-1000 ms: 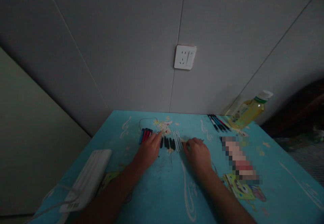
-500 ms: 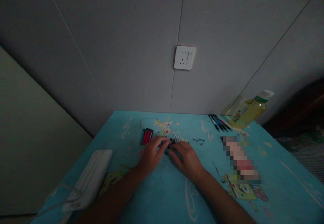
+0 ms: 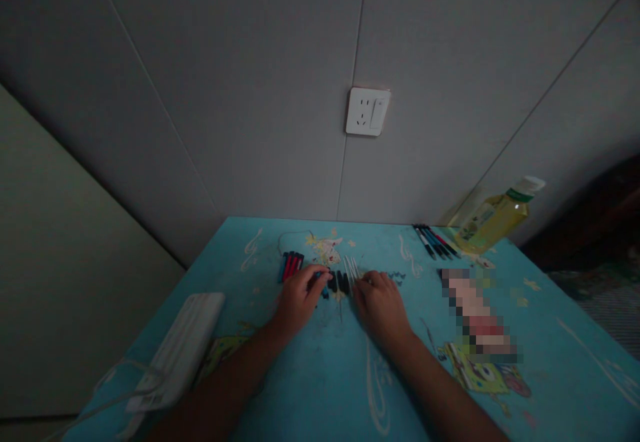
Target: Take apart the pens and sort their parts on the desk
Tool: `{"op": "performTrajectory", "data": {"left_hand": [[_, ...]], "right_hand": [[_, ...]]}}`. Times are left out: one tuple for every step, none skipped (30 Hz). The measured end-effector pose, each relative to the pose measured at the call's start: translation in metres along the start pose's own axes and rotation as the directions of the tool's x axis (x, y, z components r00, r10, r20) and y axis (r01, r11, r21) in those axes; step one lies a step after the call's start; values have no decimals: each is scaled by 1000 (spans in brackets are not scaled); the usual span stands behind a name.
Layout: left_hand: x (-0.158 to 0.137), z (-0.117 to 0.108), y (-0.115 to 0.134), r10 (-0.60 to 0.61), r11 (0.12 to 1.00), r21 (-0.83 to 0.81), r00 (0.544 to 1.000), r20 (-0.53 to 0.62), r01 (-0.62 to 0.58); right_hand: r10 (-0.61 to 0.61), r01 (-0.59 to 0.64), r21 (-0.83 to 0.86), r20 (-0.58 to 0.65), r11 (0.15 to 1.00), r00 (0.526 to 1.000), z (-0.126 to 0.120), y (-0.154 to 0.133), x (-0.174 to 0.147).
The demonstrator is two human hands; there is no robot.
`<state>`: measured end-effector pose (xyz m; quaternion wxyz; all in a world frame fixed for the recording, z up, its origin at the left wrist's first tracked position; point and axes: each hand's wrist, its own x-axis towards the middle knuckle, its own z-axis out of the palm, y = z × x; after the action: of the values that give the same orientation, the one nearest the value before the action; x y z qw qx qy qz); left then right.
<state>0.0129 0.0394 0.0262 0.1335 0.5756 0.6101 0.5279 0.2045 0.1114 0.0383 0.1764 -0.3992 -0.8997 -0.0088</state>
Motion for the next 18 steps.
{"op": "performTrajectory", "data": {"left_hand": [[0,0,0,-1,1000,-5,1000,0,1],[0,0,0,-1,1000,-11,1000,2,1],[0,0,0,-1,1000,-17,1000,5,1],[0,0,0,-1,1000,-23,1000,6,2],[0,1,0,-4,1000,-29,1000,5,4],[0,1,1,-8,999,-33,1000,3,8],[0,1,1,-15,999,-36,1000,2,15],[0,1,1,-25,999,-40,1000,1,25],[0,1,0,-39,998,-42,999,2,39],[0,2,0,-55,997,-46,998,6,55],[0,2,0,-72,996,-53,997,9,72],[0,2,-1,-88,994,-63,996,12,88],[0,2,-1,-101,992,-76,995,15,102],[0,3,-1,-111,990,-89,994,19,112],[0,3,-1,-118,988,-102,993,23,119],[0,3,-1,-123,985,-115,992,26,125],[0,4,-1,-127,983,-130,991,28,130],[0,4,-1,-132,980,-148,991,30,135]], "right_hand": [[8,-8,-9,0,1000,1000,0,0,0],[16,-16,-16,0,1000,1000,0,0,0],[22,-22,-22,-1,1000,1000,0,0,-1],[26,-26,-25,-1,999,1000,0,1,-1],[27,-27,-26,1,999,1000,0,0,-1],[25,-25,-24,4,999,1000,1,0,-1],[21,-21,-19,7,1000,1000,1,0,-1],[16,-16,-12,10,1000,1000,0,-1,-1],[13,-13,-6,12,1000,1000,0,-1,-1],[10,-10,0,13,1000,1000,0,-2,-1],[10,-10,3,13,1000,1000,0,-2,-1],[13,-13,5,12,1000,1000,0,-2,-1],[18,-19,8,11,1000,1000,0,-2,-2],[25,-25,14,8,1000,1000,0,-2,-2],[32,-32,25,4,999,999,0,-2,-2],[37,-37,42,-4,998,999,-1,-2,-1],[37,-36,69,-14,997,999,-2,-3,-1],[32,-29,106,-25,994,999,-3,-3,-1]]}}
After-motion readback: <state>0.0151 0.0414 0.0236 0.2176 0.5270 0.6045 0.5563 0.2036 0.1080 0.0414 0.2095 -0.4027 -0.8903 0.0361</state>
